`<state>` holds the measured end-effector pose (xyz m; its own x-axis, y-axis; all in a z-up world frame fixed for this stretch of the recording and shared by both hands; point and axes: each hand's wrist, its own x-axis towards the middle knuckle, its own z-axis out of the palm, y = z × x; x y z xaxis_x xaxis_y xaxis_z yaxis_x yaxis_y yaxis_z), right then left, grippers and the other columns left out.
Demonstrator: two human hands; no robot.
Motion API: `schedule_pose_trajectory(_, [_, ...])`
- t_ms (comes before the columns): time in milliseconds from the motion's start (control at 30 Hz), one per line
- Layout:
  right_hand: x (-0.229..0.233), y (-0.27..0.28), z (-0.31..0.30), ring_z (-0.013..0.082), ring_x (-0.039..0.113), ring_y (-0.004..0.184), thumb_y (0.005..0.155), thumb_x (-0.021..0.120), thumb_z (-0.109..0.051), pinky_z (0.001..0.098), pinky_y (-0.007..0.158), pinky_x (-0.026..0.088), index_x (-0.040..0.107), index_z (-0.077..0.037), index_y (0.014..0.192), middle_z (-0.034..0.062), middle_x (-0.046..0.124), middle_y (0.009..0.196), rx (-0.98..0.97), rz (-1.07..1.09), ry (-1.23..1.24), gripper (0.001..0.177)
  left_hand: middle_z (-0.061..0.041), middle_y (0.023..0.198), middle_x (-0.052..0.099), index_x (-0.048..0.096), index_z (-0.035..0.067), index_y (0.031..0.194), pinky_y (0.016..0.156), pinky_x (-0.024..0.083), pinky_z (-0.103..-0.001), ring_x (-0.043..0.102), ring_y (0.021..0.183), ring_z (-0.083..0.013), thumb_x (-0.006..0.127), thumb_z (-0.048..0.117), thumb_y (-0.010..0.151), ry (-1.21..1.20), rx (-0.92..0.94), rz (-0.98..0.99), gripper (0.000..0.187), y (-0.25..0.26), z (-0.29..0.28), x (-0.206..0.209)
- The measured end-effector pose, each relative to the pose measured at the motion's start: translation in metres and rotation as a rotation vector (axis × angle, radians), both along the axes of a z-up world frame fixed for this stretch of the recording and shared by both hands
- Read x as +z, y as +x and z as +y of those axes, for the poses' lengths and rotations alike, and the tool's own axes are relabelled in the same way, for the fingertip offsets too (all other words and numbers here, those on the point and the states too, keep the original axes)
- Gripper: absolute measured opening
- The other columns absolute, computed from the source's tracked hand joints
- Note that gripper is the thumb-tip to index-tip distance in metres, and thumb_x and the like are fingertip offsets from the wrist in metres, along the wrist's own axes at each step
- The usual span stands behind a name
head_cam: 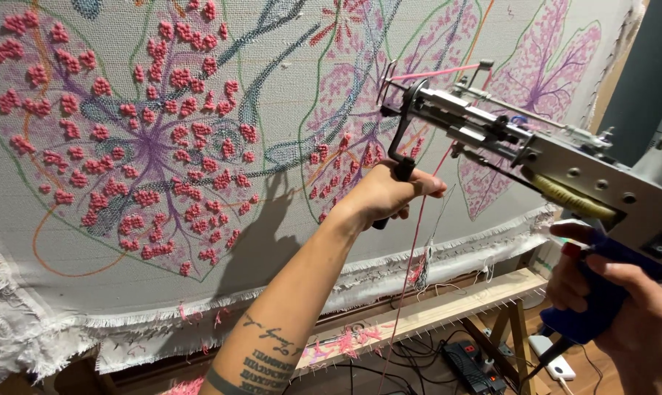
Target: Tufting a floral pattern onto a rug canvas using an electric tufting gun.
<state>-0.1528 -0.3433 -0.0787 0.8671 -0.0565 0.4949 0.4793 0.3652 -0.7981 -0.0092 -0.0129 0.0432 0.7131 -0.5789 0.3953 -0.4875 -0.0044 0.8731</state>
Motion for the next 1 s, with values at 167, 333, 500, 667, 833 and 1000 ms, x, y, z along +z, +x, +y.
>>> schedule_pose_trajectory(167, [-0.002,0.001,-0.025,0.0168,0.041,0.056,0.095,0.056,-0.030,0.0388,0.052,0.038,0.055,0.006,0.137,0.0033,0.040,0.071,-0.021,0.135,0.011,0.056,-0.002,0.104,0.081,0.081,0.008,0.102,0.050,0.050,-0.027,0.062,0.066,-0.0046,0.073,0.025,0.091,-0.001,-0.086,0.032,0.022,-0.001,-0.005,-0.018])
schedule_pose_trajectory(333, [0.002,-0.007,-0.016,0.0248,0.043,0.059,0.100,0.053,-0.028,0.0438,0.054,0.041,0.048,0.013,0.125,0.0095,0.042,0.073,-0.148,0.365,-0.027,0.049,-0.001,0.109,0.080,0.079,0.013,0.115,0.052,0.044,-0.022,0.050,0.059,-0.0019,0.072,0.034,0.092,-0.002,-0.166,0.237,0.032,0.002,-0.006,-0.055])
schedule_pose_trajectory(500, [0.040,-0.026,0.041,0.0189,0.041,0.058,0.096,0.058,-0.007,0.0358,0.049,0.035,0.059,0.017,0.133,0.0076,0.044,0.071,-0.105,0.125,-0.151,0.045,-0.003,0.104,0.080,0.078,0.006,0.111,0.049,0.043,-0.024,0.046,0.051,-0.0050,0.078,0.050,0.084,0.009,0.021,0.257,0.052,0.005,0.000,-0.061])
schedule_pose_trajectory(667, [0.046,-0.023,0.052,0.0182,0.042,0.059,0.097,0.059,-0.009,0.0358,0.050,0.036,0.061,0.018,0.128,0.0077,0.046,0.072,-0.160,0.157,-0.182,0.041,-0.002,0.101,0.080,0.079,0.005,0.108,0.047,0.043,-0.024,0.046,0.050,-0.0061,0.079,0.052,0.080,-0.001,0.043,0.272,0.055,0.012,0.004,-0.062])
schedule_pose_trajectory(833, [0.046,-0.022,0.055,0.0183,0.042,0.058,0.098,0.059,-0.009,0.0354,0.049,0.036,0.062,0.018,0.127,0.0070,0.045,0.071,-0.155,0.164,-0.188,0.040,-0.002,0.102,0.080,0.078,0.009,0.106,0.047,0.043,-0.025,0.046,0.050,-0.0064,0.079,0.054,0.078,0.002,0.060,0.301,0.053,0.013,0.003,-0.064])
schedule_pose_trajectory(1000, [0.044,-0.017,0.054,0.0200,0.043,0.058,0.101,0.059,-0.009,0.0379,0.049,0.038,0.057,0.018,0.122,0.0095,0.047,0.072,-0.185,0.186,-0.224,0.035,-0.003,0.103,0.081,0.081,0.008,0.100,0.048,0.044,-0.025,0.048,0.051,-0.0057,0.077,0.060,0.079,0.038,0.084,0.233,0.056,0.014,0.006,-0.063])
